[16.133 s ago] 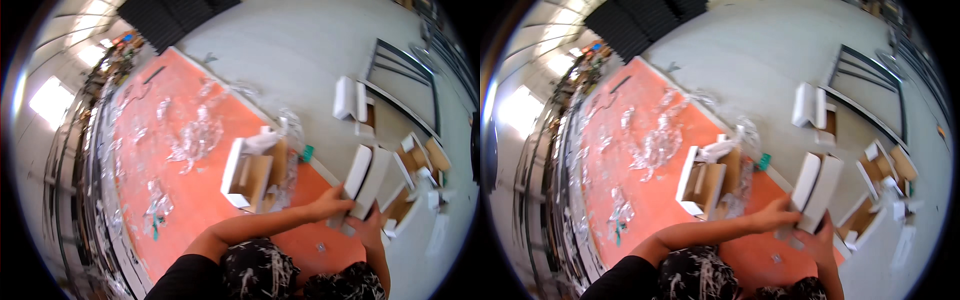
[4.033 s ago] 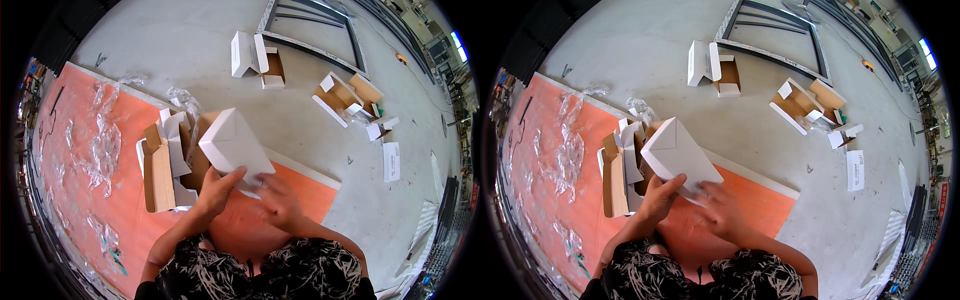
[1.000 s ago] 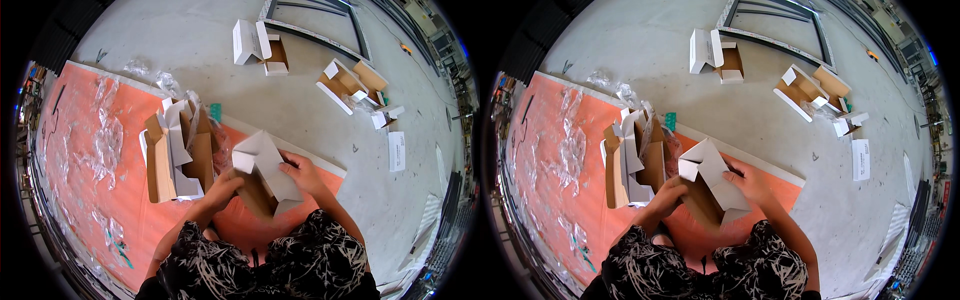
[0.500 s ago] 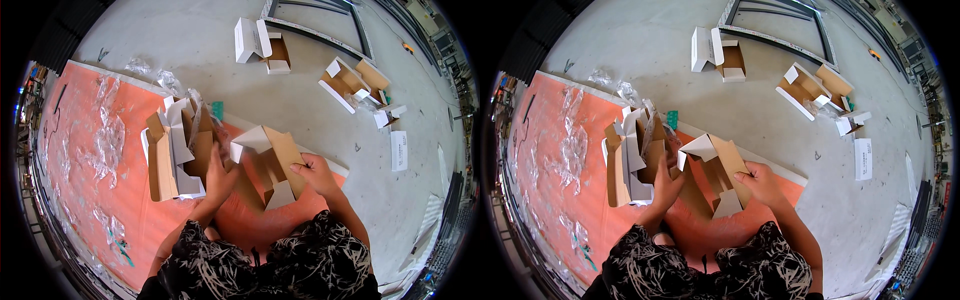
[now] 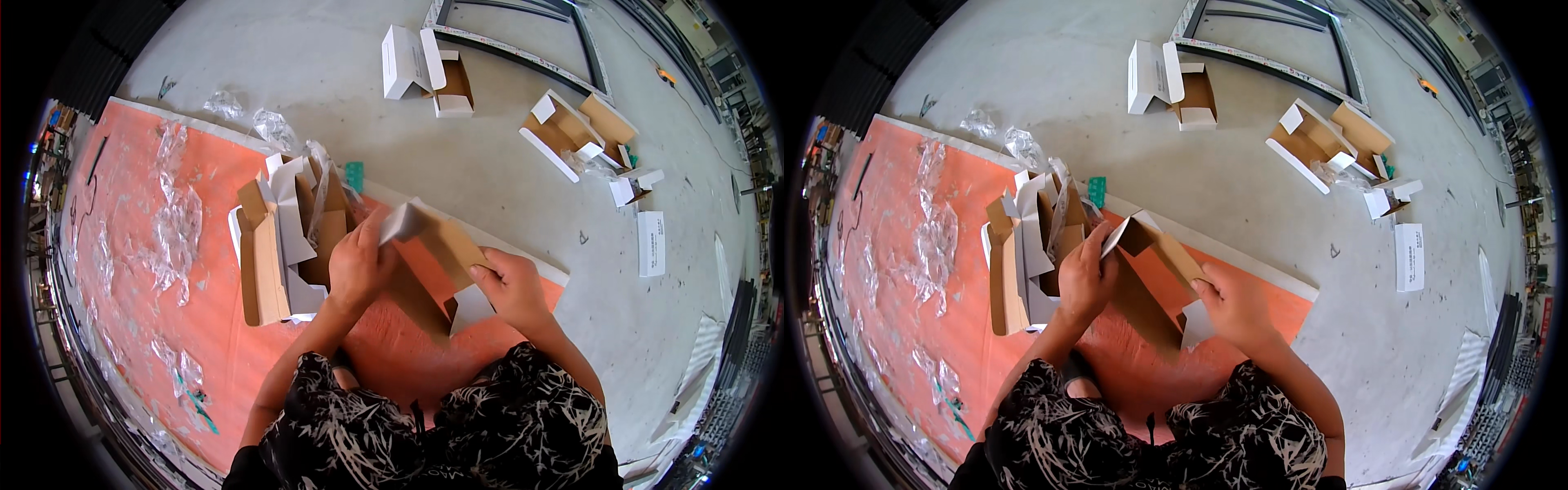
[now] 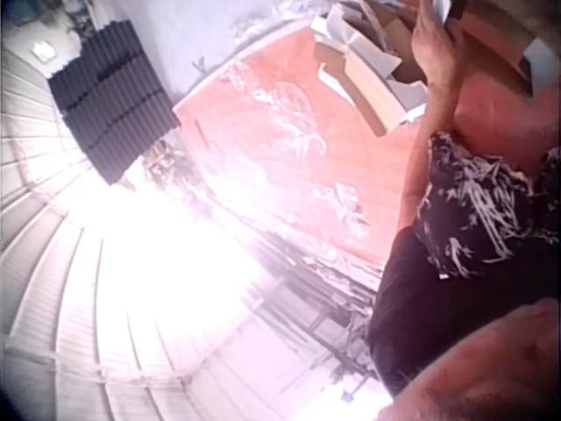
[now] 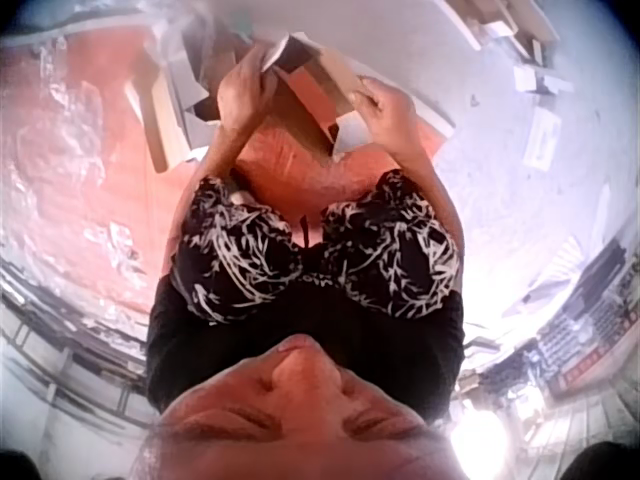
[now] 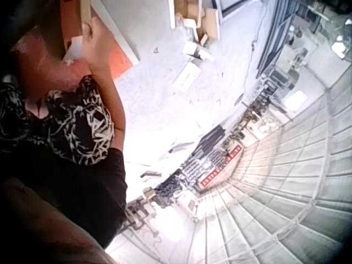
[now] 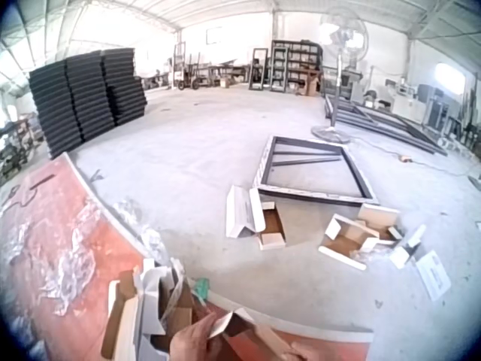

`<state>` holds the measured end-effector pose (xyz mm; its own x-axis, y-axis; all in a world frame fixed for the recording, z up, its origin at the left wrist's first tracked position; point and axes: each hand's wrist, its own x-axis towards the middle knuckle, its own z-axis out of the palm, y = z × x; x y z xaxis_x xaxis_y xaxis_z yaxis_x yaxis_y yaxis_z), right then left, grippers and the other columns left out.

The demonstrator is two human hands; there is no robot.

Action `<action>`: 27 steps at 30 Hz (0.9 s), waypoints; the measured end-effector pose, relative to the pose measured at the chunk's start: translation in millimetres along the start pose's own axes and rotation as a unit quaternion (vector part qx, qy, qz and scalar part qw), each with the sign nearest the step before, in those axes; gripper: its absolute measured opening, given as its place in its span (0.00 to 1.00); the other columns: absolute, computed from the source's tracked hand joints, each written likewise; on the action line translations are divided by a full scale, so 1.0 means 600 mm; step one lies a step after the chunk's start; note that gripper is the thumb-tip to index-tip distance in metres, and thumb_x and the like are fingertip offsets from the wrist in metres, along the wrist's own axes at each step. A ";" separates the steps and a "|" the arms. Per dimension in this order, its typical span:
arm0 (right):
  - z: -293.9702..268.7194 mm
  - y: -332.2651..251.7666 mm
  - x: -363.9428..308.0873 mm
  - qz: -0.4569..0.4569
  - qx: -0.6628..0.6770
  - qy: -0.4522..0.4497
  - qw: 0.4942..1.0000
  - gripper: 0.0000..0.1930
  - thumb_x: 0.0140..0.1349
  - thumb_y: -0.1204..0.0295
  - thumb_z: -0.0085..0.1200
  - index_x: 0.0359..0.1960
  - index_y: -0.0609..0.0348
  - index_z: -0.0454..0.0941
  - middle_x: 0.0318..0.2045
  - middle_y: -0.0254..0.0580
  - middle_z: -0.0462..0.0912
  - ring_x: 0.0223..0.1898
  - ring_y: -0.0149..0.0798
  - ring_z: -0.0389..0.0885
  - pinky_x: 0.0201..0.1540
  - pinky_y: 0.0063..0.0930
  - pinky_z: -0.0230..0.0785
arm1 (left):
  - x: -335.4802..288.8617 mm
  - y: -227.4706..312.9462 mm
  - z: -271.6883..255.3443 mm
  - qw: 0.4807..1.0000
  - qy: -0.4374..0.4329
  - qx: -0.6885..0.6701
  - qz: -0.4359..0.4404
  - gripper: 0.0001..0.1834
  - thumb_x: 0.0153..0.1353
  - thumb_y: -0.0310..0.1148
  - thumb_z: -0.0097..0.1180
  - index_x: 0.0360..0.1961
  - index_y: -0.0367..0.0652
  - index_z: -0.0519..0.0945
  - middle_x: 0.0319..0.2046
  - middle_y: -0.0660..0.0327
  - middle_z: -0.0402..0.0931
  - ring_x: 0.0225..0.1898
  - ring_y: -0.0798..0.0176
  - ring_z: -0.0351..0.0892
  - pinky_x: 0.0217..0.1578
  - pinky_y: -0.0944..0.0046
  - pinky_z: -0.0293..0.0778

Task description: The person picks up and unfolds several white cardboard boxes by hand on a workshop floor, setting them down after each is opened.

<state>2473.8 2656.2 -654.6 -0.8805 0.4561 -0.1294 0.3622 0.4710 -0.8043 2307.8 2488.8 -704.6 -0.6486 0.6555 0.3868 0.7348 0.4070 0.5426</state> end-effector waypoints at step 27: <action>-0.052 0.026 0.014 0.055 0.217 -0.050 0.973 0.11 0.58 0.78 0.55 0.42 0.67 0.78 0.31 0.33 0.80 0.35 0.25 0.73 0.39 0.22 0.67 | -0.004 0.009 -0.063 0.395 -0.233 -0.770 -0.444 0.33 0.63 0.52 0.51 0.63 0.44 0.64 0.56 0.57 0.69 0.57 0.56 0.70 0.57 0.58 0.66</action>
<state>2481.4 2691.2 -650.3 -0.8765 0.4001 -0.2677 0.3123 0.0495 -0.9487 2305.8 2465.2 -674.5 -0.1449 0.8811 -0.4502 -0.9654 -0.0262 0.2594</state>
